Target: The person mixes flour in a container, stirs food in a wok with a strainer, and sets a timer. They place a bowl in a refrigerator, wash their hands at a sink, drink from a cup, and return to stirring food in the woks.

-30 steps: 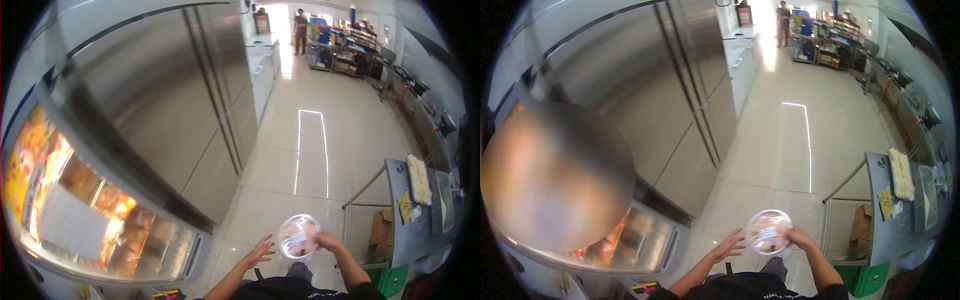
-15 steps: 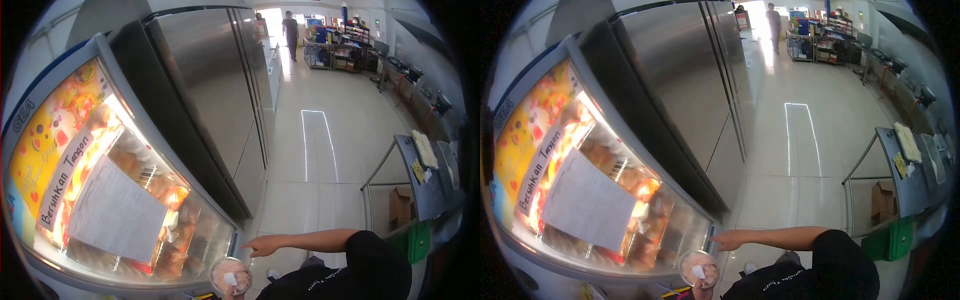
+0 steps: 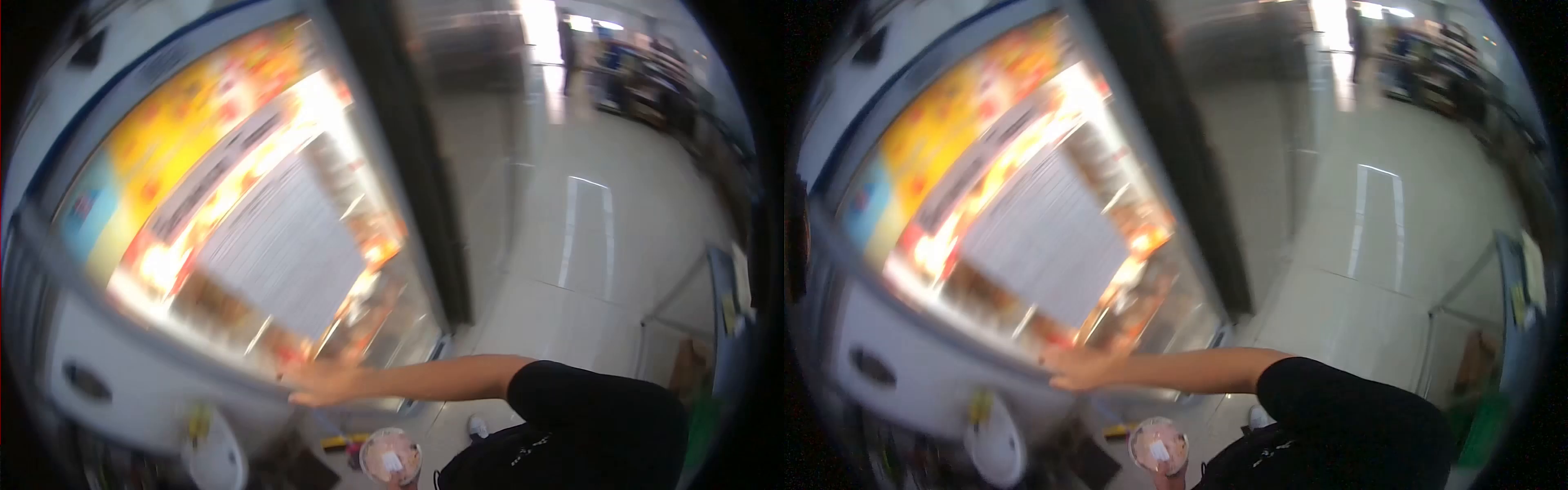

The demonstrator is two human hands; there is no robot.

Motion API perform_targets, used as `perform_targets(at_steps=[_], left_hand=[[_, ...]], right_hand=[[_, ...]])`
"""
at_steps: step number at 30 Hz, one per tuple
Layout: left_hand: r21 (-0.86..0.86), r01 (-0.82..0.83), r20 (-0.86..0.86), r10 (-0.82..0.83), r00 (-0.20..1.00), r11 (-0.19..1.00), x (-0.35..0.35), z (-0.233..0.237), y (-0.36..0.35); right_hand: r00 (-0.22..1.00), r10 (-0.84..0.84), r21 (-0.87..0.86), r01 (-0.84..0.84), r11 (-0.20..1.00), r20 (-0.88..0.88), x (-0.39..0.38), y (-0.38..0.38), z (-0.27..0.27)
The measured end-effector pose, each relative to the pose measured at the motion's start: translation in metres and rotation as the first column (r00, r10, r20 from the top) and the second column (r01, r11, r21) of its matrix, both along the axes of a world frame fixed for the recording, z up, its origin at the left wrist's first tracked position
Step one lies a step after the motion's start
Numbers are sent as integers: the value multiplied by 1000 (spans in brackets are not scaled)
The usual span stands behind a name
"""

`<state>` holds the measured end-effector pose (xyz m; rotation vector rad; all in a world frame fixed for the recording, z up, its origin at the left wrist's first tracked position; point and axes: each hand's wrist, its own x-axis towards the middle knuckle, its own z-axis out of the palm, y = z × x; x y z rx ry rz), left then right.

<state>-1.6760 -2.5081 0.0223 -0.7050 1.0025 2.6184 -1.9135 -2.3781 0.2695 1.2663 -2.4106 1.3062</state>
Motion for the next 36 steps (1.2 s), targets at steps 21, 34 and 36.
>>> perform_targets(at_steps=[21, 34, 36], left_hand=[[-44, -82, -126, 76, 989, 996, -37, 65, -45], [-45, -86, -485, 53, 873, 995, -257, 297, 38], [-129, -340, -399, 265, 878, 931, -238, 302, 65]], right_hand=[[922, -228, 414, 83, 906, 314, 170, 209, -47], [510, -639, -425, 854, 299, 575, 240, 359, -75], [545, -542, -518, 826, 220, 640, 240, 364, -76]])
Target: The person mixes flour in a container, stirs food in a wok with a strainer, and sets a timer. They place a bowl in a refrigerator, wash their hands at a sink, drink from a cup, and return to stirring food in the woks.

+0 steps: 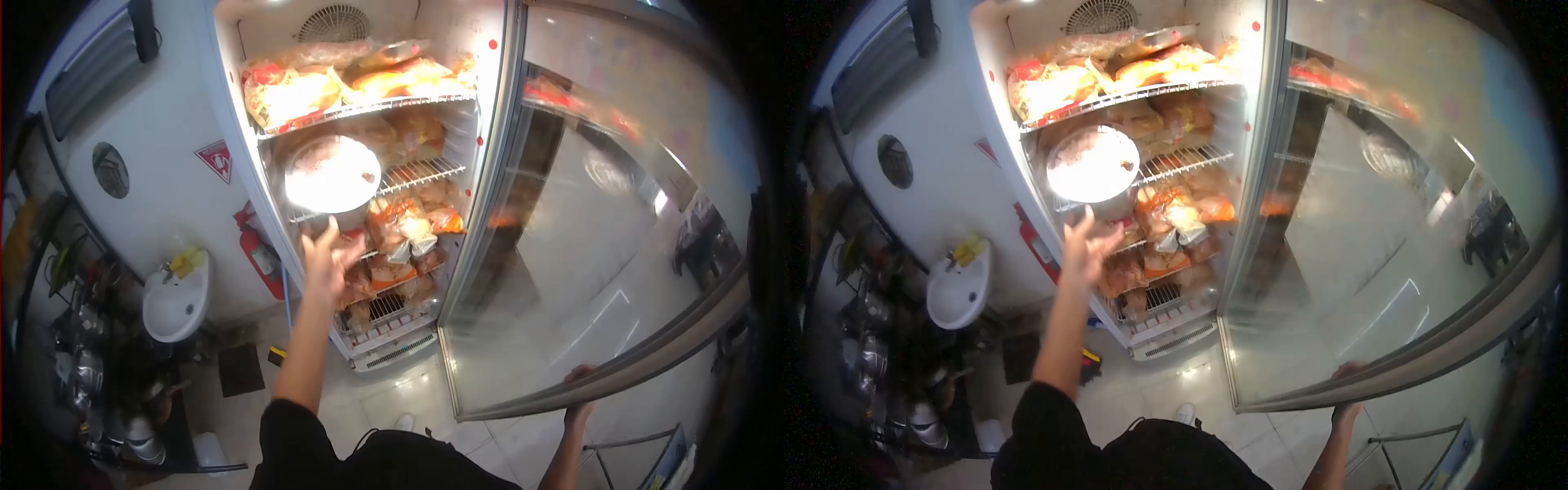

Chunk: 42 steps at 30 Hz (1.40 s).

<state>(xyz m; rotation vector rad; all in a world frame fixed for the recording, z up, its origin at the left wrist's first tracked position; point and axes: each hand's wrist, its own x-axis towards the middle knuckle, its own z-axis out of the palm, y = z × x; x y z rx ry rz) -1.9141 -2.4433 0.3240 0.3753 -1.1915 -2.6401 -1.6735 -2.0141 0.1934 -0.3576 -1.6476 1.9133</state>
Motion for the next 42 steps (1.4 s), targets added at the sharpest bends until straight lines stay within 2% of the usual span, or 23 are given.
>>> perform_targets(at_steps=[1, 3, 7, 9, 10, 13, 16, 18, 19, 20, 21, 22, 25, 26, 27, 28, 29, 30, 31, 34, 36, 40, 42], left_hand=[[-122, -9, -146, -9, 989, 993, 7, -33, 4], [-121, 19, -31, -23, 999, 992, 19, -85, 15], [-130, 85, -84, -96, 992, 988, 31, -83, 33], [-353, -97, -177, 35, 984, 931, 27, -66, 43], [-621, -330, -326, 149, 934, 711, 24, -54, 44], [-711, -682, -697, 44, 716, -168, 2, -11, 31], [-637, -604, -603, -178, 778, -479, -56, 45, 16], [-592, -506, -511, -193, 837, -627, -102, 50, 8], [-825, -409, -358, -199, 912, -391, -122, 47, 7], [-764, -34, 56, -119, 991, -644, -123, 59, 16], [-715, -94, -18, -116, 993, -693, -130, 54, 17], [-645, -1, 119, -101, 988, -764, -143, 56, 23], [-735, -192, -118, -157, 981, -651, -136, 46, 39], [-534, -503, -418, -304, 856, -680, -130, 27, 35], [-402, -671, -598, -377, 708, -623, -79, 42, 60], [-305, -815, -723, -437, 535, -493, -39, 50, 87], [-268, -895, -778, -468, 419, -356, -4, 50, 116], [-264, -936, -804, -483, 348, -234, 26, 43, 141], [-285, -952, -814, -495, 303, -115, 54, 27, 167], [-517, -849, -713, -606, 353, 113, 113, -48, 241], [-710, -690, -543, -732, 412, 138, 139, -105, 281], [-954, -297, -108, -887, 450, -35, 162, -212, 326], [-978, -120, 108, -899, 425, -174, 162, -256, 339]], right_hand=[[999, 1, -85, -4, 996, -39, -4, 1, -1], [964, 129, -121, -161, 980, -233, 1, 5, -17], [916, 72, -199, -161, 967, -395, -7, 2, -52], [821, 22, -428, -321, 845, -571, -8, -1, -69], [751, -40, -572, -466, 674, -659, -11, -5, -70], [925, 95, -71, -130, 989, -367, -4, -27, -42], [957, 13, 27, -5, 1000, -288, -5, -37, -35], [974, -128, 397, 194, 897, -186, -3, -38, -45], [977, -100, 325, 158, 932, -188, -1, -41, -40], [978, -76, 250, 124, 960, -192, 1, -47, -30], [938, -198, 599, 335, 727, -284, -1, -49, -35], [989, -33, 279, 72, 958, -144, 2, -52, -31], [960, 87, 444, 42, 895, -266, -9, -65, -17], [954, 52, 211, 12, 977, -296, -6, -83, 0], [922, 176, 318, -62, 946, -346, -14, -83, -21], [948, 268, 80, -258, 963, -171, -10, -96, -11], [946, 320, 459, -262, 849, -52, -11, -96, -25], [912, 266, 507, -77, 858, -312, -13, -107, -6], [911, 408, 502, -322, 802, -68, -11, -112, -1], [878, 478, 882, -226, 413, 1, 11, -108, 51], [819, 551, 770, -453, 449, 160, 24, -92, 55], [812, 544, 786, -473, 398, 213, 15, -46, -18], [656, 520, 737, -672, 73, 547, -4, -8, -56]])
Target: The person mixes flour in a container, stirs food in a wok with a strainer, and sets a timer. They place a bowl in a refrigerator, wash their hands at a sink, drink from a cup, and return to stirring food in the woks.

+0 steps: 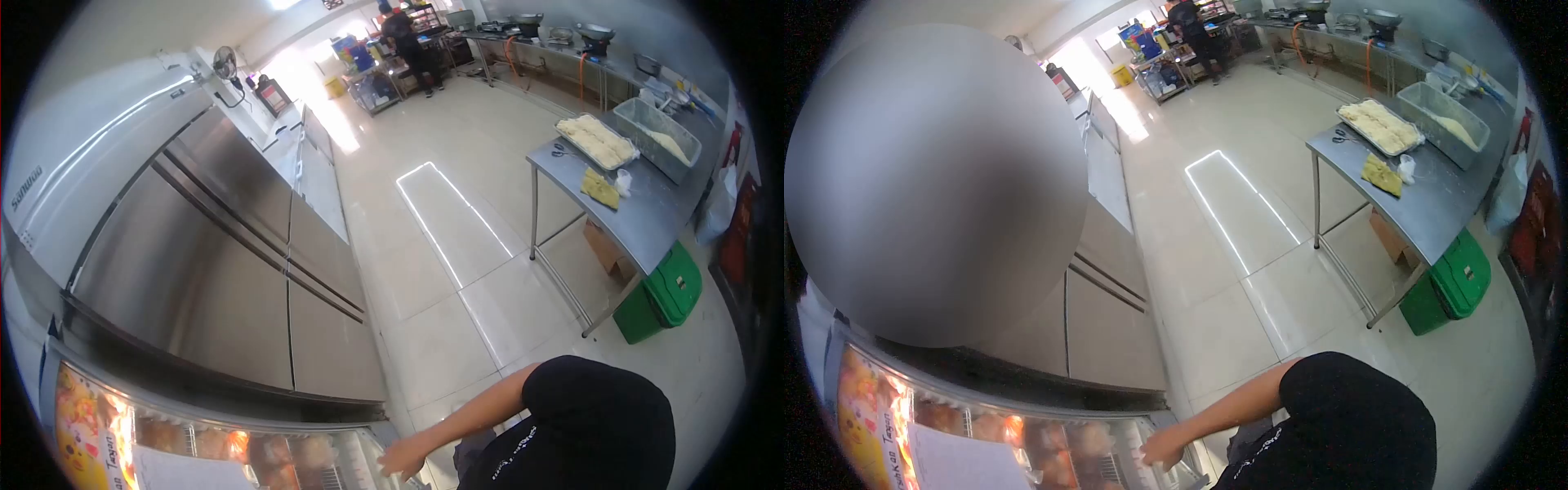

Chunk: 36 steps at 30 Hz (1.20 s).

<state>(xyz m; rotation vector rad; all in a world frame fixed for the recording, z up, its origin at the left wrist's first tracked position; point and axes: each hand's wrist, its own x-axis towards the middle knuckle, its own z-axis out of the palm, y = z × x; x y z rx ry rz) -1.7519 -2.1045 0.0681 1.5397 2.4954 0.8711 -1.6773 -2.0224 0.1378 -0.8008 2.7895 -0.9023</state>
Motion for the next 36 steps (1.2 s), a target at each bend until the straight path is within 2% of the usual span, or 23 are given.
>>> perform_targets(at_steps=[2, 5, 7, 9, 11, 13, 14, 15, 16, 17, 18, 19, 20, 21, 22, 23, 25, 27, 29, 31, 33, 35, 36], left_hand=[[-133, 13, 143, 6, 990, 991, -8, -41, 13], [-298, 13, 302, 82, 950, 954, -34, -91, 27], [-407, -27, 362, 189, 913, 913, -62, -117, 36], [-506, -79, 398, 314, 862, 859, -96, -140, 50], [-594, -129, 421, 443, 791, 794, -129, -156, 67], [-670, -160, 435, 558, 707, 725, -159, -164, 88], [-695, -169, 443, 601, 665, 699, -173, -169, 101], [-715, -168, 455, 634, 626, 679, -184, -173, 115], [-722, -167, 476, 657, 584, 671, -193, -178, 133], [-723, -163, 502, 673, 543, 671, -201, -182, 153], [-716, -156, 539, 682, 494, 680, -206, -186, 178], [-701, -149, 591, 684, 427, 698, -209, -191, 209], [-672, -149, 648, 673, 356, 726, -210, -191, 248], [-633, -125, 693, 631, 348, 764, -205, -185, 290], [-468, 212, 676, 193, 712, 858, -206, -208, 343], [-396, 360, 450, -163, 878, 845, -182, -161, 404], [-233, 521, 546, -333, 769, 821, -153, -126, 503], [-171, 582, 603, -382, 700, 795, -143, -103, 581], [-159, 581, 646, -361, 673, 798, -145, -97, 624], [-166, 547, 657, -321, 682, 821, -151, -107, 662], [-305, 598, 511, -402, 760, 741, -180, -149, 685], [-505, 637, 387, -506, 771, 583, -218, -202, 691], [-675, 617, 463, -418, 782, 405, -224, -204, 695]], right_hand=[[988, 35, -9, -34, 999, 151, -24, 31, -33], [989, 24, -95, -10, 995, 145, -53, 106, -70], [955, -168, -70, 190, 979, 244, -57, 177, -95], [887, -385, 34, 390, 920, 256, -52, 263, -141], [735, -644, 66, 647, 760, 215, -18, 358, -204], [372, -859, 254, 845, 470, 352, 45, 441, -247], [143, -941, 360, 898, 253, 305, 86, 461, -238], [-5, -953, 470, 871, 144, 302, 130, 490, -265], [-185, -939, 508, 861, -13, 291, 172, 499, -258], [-266, -937, 532, 840, -110, 226, 215, 508, -279], [-411, -851, 454, 858, -240, 327, 247, 505, -265], [-532, -799, 418, 817, -398, 280, 273, 491, -251], [-598, -743, 408, 785, -467, 301, 302, 479, -264], [-662, -679, 396, 743, -539, 317, 321, 467, -261], [-696, -607, 430, 716, -550, 382, 336, 455, -258], [-725, -526, 461, 689, -560, 444, 342, 436, -233], [-792, -295, 541, 588, -601, 535, 348, 411, -220], [-716, -160, 570, 652, -500, 679, 372, 400, -267], [-713, -117, 603, 660, -448, 692, 367, 399, -275], [-666, -189, 572, 727, -379, 721, 353, 425, -282], [-638, -169, 419, 659, -625, 751, 332, 461, -273], [-686, -486, 280, 693, -665, 542, 307, 493, -248], [-675, -509, 158, 671, -724, 534, 295, 505, -233]])
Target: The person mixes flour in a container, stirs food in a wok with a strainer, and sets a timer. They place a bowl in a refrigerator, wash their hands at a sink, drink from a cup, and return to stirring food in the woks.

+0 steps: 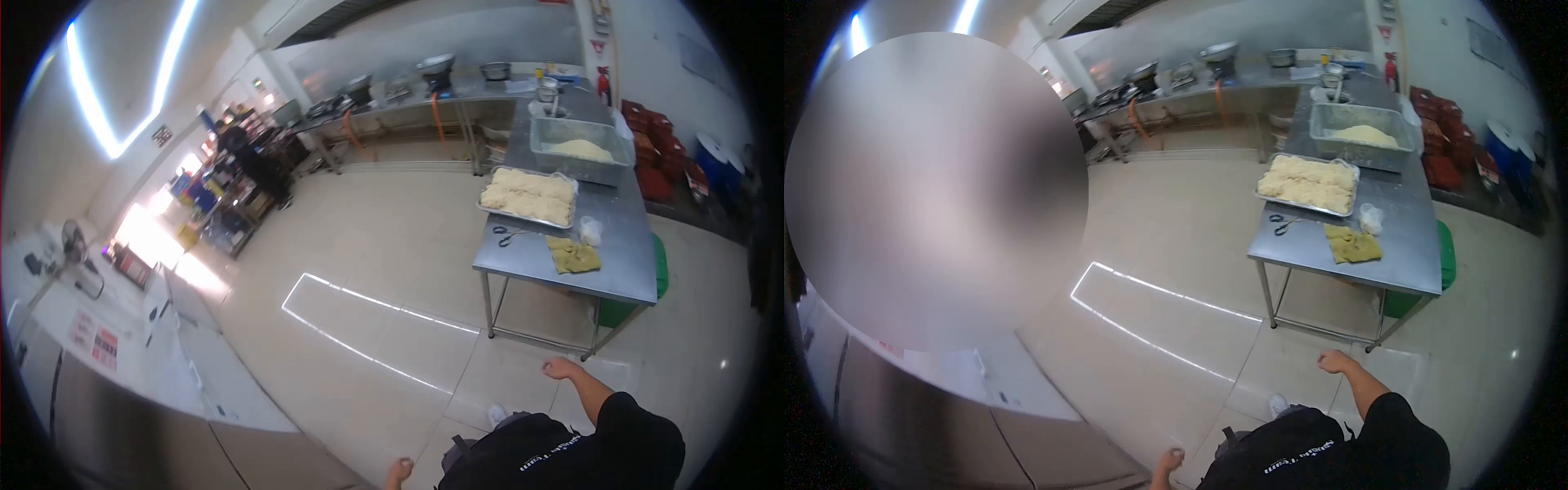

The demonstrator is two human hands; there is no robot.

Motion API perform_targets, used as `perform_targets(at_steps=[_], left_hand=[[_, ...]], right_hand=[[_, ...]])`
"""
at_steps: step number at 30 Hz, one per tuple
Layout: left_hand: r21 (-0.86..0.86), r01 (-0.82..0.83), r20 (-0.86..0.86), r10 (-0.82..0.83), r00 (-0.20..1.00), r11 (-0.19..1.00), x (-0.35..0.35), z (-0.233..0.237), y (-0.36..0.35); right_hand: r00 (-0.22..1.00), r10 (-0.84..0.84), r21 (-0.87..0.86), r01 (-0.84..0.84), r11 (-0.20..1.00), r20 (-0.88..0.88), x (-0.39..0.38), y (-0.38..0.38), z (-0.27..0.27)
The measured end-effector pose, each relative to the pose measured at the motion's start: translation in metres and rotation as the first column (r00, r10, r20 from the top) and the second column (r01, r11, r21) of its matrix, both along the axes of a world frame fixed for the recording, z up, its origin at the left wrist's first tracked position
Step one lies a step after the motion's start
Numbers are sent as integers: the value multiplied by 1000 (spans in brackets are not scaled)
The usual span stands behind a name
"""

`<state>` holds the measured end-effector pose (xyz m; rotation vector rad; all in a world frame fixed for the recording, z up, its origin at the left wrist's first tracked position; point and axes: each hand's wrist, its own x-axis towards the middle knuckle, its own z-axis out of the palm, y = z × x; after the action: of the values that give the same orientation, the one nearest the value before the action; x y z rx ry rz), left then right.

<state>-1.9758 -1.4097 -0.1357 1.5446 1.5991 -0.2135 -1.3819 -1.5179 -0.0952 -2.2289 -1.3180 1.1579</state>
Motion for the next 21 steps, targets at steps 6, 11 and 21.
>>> perform_targets(at_steps=[6, 11, 21], left_hand=[[-497, 253, -18, -302, 953, 830, -20, -44, 54], [-574, 683, -16, -841, 542, 451, 35, -90, 185], [84, 648, 338, -633, 696, 757, 397, 65, 140]], right_hand=[[867, -410, 149, 462, 875, -283, -70, -26, 100], [350, -925, -12, 935, 355, -148, -172, -216, 60], [-625, -697, -477, 522, -708, 351, -553, -524, 49]])
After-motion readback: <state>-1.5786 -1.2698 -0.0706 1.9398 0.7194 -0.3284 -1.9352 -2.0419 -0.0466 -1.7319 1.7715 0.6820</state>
